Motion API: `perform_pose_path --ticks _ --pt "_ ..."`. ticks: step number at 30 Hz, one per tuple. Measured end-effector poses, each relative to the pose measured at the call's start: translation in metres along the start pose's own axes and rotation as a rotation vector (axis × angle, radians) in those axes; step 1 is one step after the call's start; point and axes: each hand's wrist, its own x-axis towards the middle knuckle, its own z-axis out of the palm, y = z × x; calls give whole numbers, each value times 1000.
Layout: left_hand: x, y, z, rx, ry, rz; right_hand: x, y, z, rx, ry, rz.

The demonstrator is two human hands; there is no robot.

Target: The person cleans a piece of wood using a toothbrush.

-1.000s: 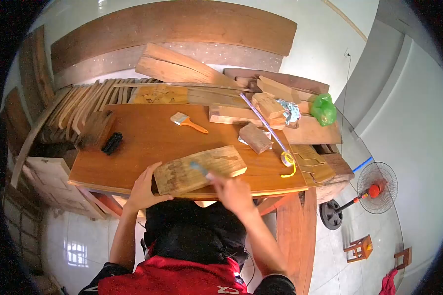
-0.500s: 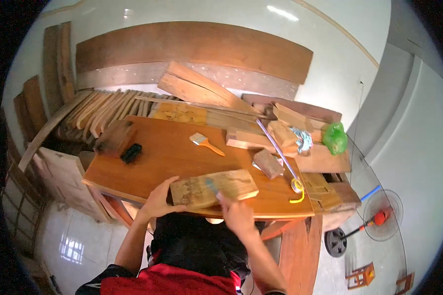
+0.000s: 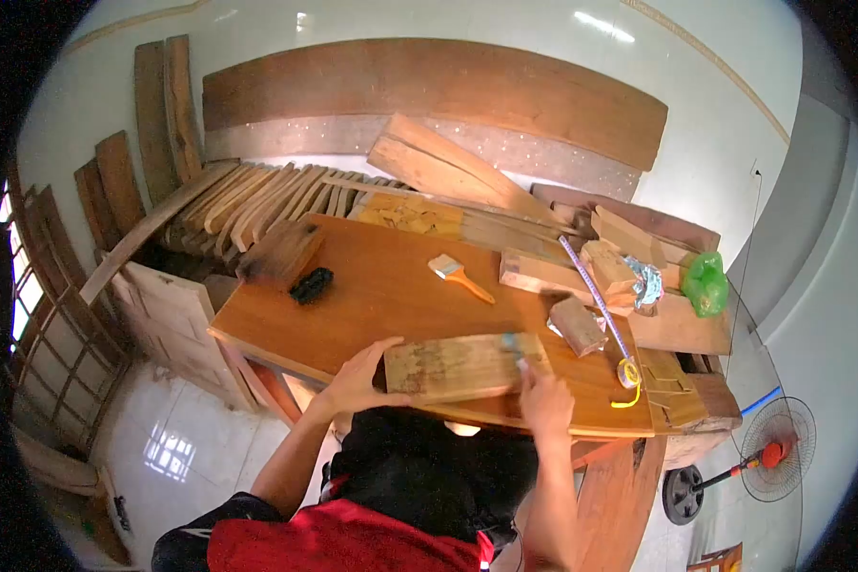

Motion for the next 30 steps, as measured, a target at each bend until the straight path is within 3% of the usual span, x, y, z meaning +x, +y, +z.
perform_pose_path --ticks 4,5,7,9,11,14,17,18,21,22,25,26,29,30 --pt "7 3 -2 18 -38 30 -12 -18 14 149 -154 -169" --pt "12 -1 -5 50 -52 65 -22 -24 22 358 -39 -301" --pt "26 -1 -16 136 -127 105 -8 -7 6 126 -127 -156" --pt "35 1 -23 36 -182 75 14 5 -3 -52 48 38" --pt "37 -8 -18 -75 -135 11 8 12 14 -74 50 -78" --pt "38 -33 -10 -134 -72 -10 -26 -19 18 348 76 -406" --pt "34 -38 -5 -55 -10 74 4 14 1 15 -47 15" --pt "28 -38 6 -95 -38 61 12 36 18 -104 77 37" --pt "41 -44 0 -173 2 56 -14 -13 10 -168 99 -265" --pt "39 -40 -2 -160 11 43 -20 -24 17 214 93 -446" --pt "38 -47 2 -193 53 112 12 1 8 -39 15 -181" --pt "39 -41 -2 -191 13 54 16 3 6 -91 80 -151" --pt "41 -50 5 -142 24 84 -35 -59 -8 -173 -39 -359" --pt "41 -48 3 -155 17 86 -45 -65 0 212 19 -522"
